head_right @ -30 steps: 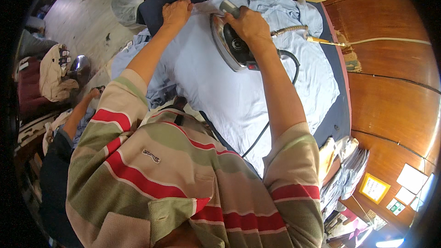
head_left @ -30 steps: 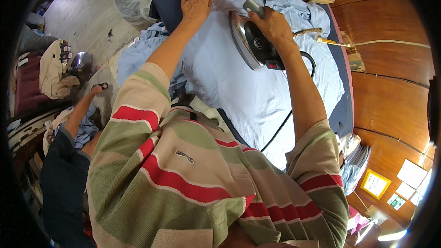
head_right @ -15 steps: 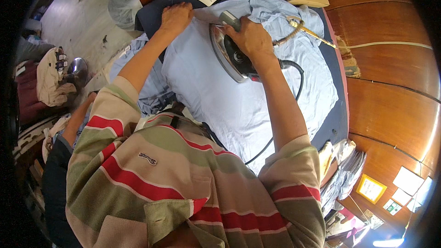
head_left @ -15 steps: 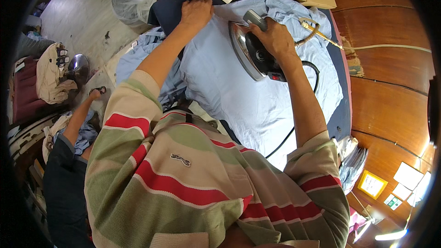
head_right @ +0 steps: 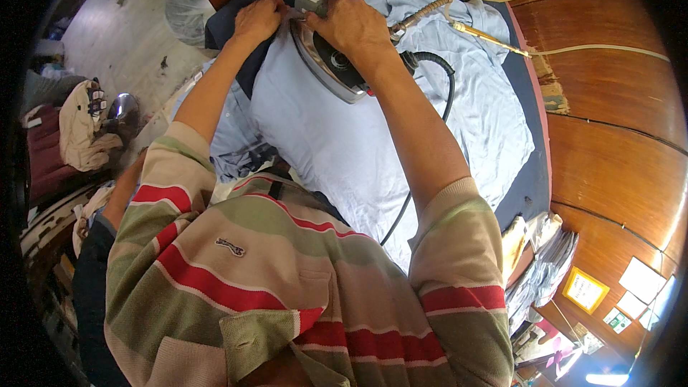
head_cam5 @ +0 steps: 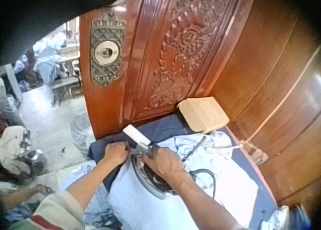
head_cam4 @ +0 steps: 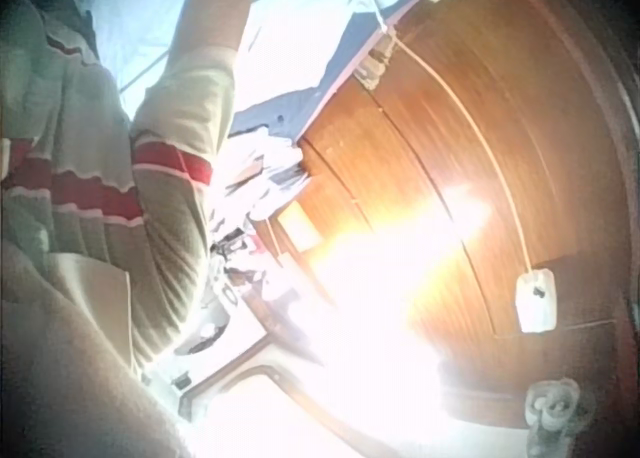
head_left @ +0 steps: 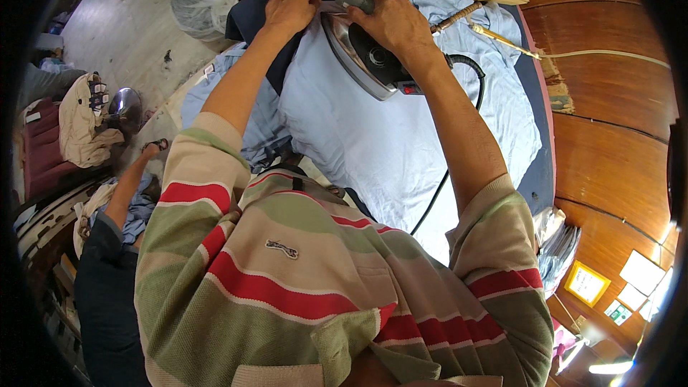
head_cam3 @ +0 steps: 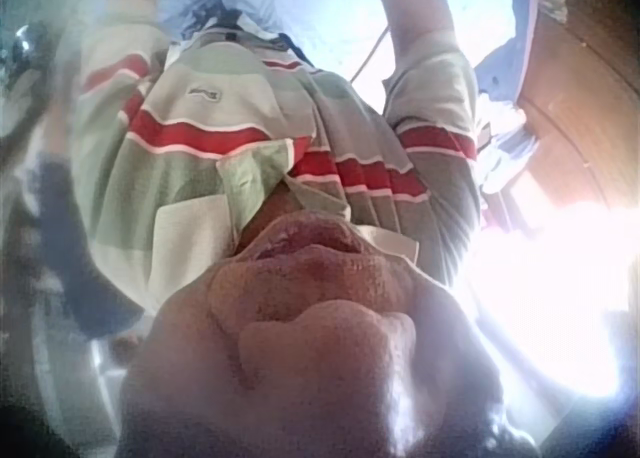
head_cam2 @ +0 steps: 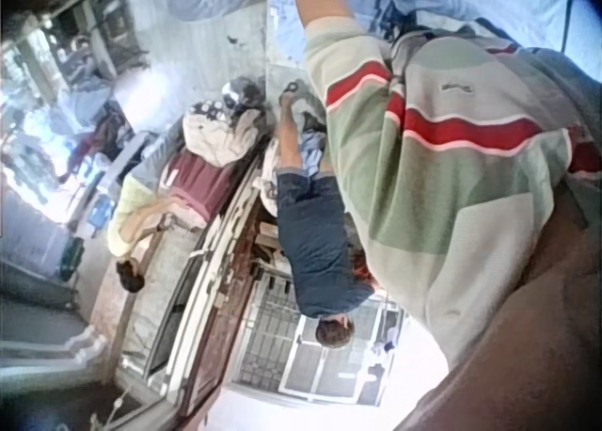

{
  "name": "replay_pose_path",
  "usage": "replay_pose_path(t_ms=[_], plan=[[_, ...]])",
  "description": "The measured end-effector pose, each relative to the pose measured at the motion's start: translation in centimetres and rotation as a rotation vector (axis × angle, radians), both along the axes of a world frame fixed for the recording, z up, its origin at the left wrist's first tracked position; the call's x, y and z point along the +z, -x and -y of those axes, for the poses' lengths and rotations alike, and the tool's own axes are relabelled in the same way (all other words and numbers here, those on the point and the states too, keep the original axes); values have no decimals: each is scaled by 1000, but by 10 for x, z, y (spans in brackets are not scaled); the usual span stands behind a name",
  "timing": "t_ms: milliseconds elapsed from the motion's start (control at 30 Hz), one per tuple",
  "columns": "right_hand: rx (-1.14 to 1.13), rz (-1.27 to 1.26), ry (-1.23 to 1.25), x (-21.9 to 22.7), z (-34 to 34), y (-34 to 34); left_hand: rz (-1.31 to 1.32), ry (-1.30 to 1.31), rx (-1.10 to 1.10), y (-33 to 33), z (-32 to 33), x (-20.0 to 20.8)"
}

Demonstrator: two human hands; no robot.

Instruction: The person irons a light blue shirt on a table, moving the iron across various sections of the fabric and smoothing it out by hand.

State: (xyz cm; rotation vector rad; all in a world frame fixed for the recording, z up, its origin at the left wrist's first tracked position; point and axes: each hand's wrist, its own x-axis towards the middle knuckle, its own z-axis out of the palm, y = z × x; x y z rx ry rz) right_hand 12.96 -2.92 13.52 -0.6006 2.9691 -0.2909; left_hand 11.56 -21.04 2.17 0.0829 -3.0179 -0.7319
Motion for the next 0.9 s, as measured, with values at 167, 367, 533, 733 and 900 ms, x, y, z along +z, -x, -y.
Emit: replay_pose_path(t_ms=[167, 367, 533, 733, 900], plan=[[-4, -47, 8, -8, -2, 5, -63, 18, 128, -60, -6, 8], [36, -25, 16, -3, 12, 11, -88, -107, 250, -100, -8, -9], [93, -63, 70, -6, 18, 11, -223, -251, 235, -98, -3, -29], [16, 4, 92, -4, 29, 24, -239, -260, 200, -97, -1, -31], [61, 32, 66, -4, 22, 31, -179, -210, 246, -97, -3, -24]])
